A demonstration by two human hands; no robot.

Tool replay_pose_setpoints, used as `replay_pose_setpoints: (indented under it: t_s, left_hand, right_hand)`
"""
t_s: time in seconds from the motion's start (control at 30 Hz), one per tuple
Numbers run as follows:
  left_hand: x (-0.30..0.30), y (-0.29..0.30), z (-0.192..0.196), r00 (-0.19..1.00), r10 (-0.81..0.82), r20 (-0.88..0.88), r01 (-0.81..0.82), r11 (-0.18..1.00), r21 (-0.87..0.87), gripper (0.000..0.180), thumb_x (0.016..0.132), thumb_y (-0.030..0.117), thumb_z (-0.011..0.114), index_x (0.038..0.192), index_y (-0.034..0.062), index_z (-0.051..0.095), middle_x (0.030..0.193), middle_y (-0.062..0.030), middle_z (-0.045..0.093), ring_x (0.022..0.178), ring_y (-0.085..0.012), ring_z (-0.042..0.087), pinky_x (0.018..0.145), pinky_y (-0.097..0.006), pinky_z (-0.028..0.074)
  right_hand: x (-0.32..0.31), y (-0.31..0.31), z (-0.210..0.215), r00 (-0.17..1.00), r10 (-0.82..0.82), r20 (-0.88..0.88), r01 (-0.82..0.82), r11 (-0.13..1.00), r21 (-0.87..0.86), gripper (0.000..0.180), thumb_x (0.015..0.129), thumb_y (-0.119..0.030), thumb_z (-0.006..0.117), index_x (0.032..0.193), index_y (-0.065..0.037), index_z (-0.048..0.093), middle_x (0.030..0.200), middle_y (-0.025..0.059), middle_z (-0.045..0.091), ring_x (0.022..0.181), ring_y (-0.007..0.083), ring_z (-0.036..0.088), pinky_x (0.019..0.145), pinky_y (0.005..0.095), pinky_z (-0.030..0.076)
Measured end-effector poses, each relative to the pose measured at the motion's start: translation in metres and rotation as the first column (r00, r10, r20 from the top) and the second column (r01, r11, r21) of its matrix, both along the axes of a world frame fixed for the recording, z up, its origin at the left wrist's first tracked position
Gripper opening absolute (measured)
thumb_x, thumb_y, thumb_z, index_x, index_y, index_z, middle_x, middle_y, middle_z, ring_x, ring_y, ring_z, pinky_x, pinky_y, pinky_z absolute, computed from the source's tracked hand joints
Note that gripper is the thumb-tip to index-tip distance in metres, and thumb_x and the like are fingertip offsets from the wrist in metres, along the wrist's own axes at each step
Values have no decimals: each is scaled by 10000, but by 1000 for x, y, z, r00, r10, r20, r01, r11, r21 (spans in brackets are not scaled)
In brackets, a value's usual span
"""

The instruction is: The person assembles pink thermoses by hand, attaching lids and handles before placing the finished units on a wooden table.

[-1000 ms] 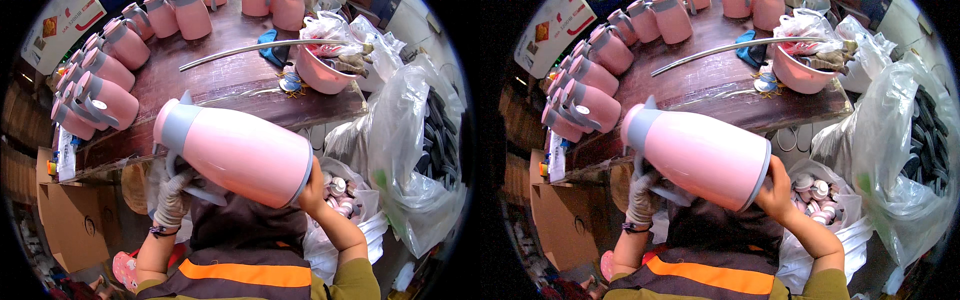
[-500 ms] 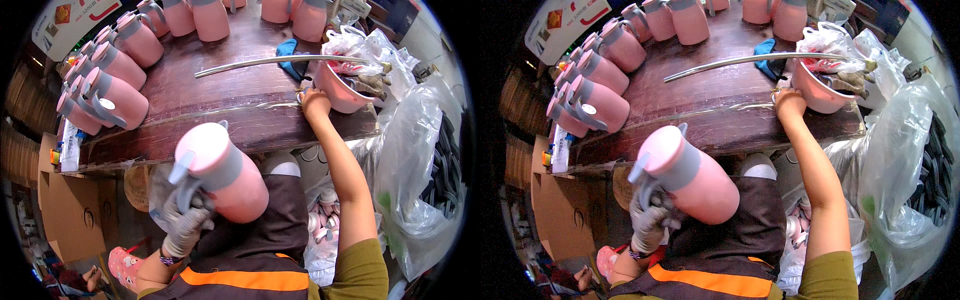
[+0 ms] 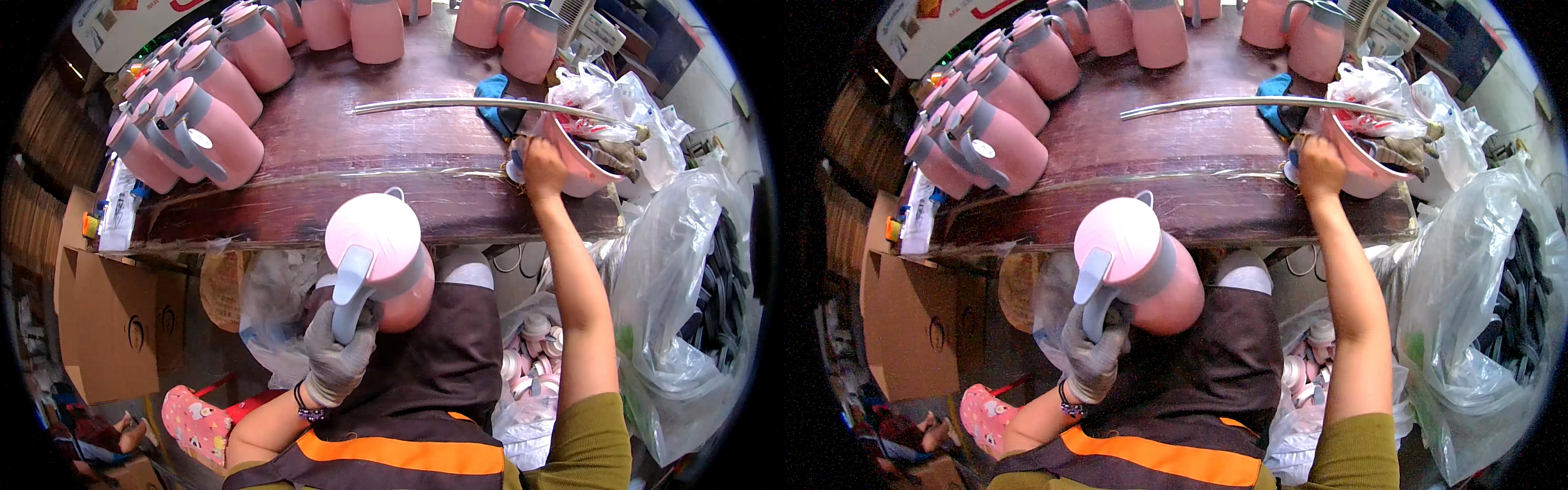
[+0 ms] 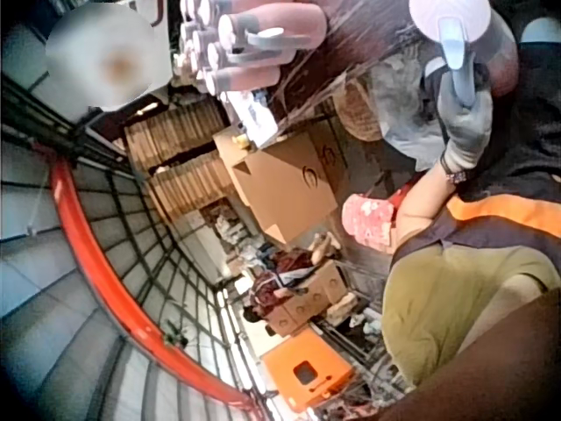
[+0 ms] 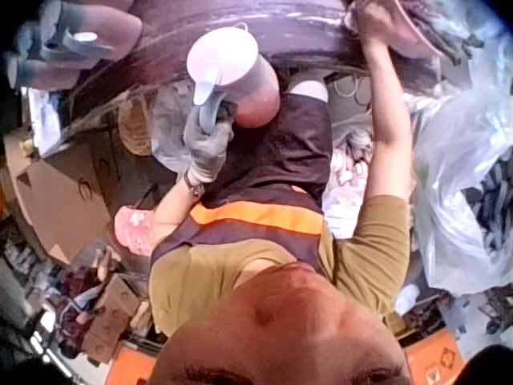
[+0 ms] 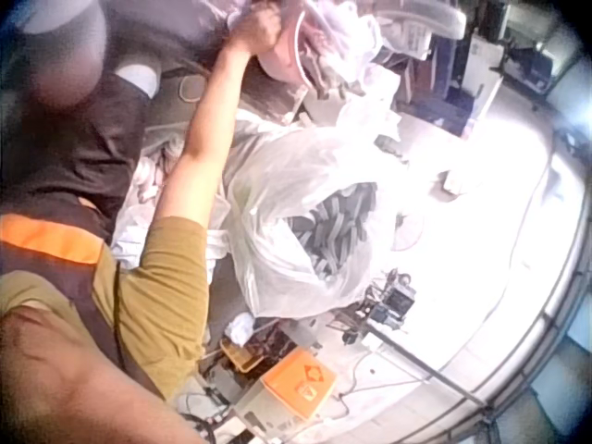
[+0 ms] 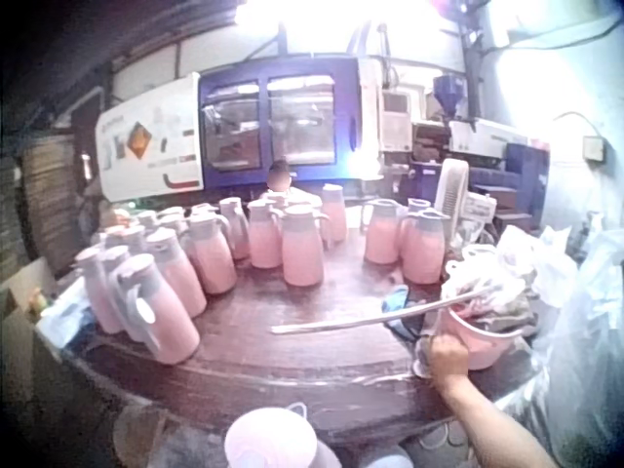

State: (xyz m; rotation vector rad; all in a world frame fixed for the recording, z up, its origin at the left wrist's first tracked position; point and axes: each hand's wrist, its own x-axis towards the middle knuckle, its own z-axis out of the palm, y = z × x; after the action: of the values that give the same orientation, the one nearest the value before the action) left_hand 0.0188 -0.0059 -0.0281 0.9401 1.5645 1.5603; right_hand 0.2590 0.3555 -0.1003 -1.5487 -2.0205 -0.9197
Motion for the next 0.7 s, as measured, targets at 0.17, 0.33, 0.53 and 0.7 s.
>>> replay_pose_setpoints:
  t_s: [0.17,0.33,0.53,0.7]
  left_hand:
    - [10,15,-4,998,-48,46,51,997,-65,155,793,14,640,941,14,596,861,-61,655,783,-119,621,728,-272,493]
    - [13,24,-5,967,-98,234,109,994,-34,271,847,85,618,1100,35,531,798,-10,575,541,-54,515,451,-195,424]
    - [4,29,-7,949,-104,296,142,984,-111,302,857,100,624,1129,32,512,861,-24,607,554,-57,529,431,-191,424]
    - [5,34,2,924,-120,363,193,966,-170,242,851,131,659,1052,58,546,738,13,574,557,-55,539,452,-199,410]
  right_hand:
    - [-19,-52,58,714,228,-662,-339,940,-41,194,924,-235,525,955,-59,600,842,107,659,763,248,646,638,382,493]
    - [-5,-62,25,572,130,-810,-449,876,-176,184,908,-176,545,974,-18,612,870,135,669,800,281,651,707,374,487]
    - [18,-43,4,716,127,-686,-397,883,-250,401,801,-86,615,1193,-38,545,1060,162,628,971,312,612,860,388,467]
    - [26,-29,25,765,250,-594,-444,872,-205,452,786,-68,629,1229,-62,538,1139,171,587,1018,321,590,867,384,469]
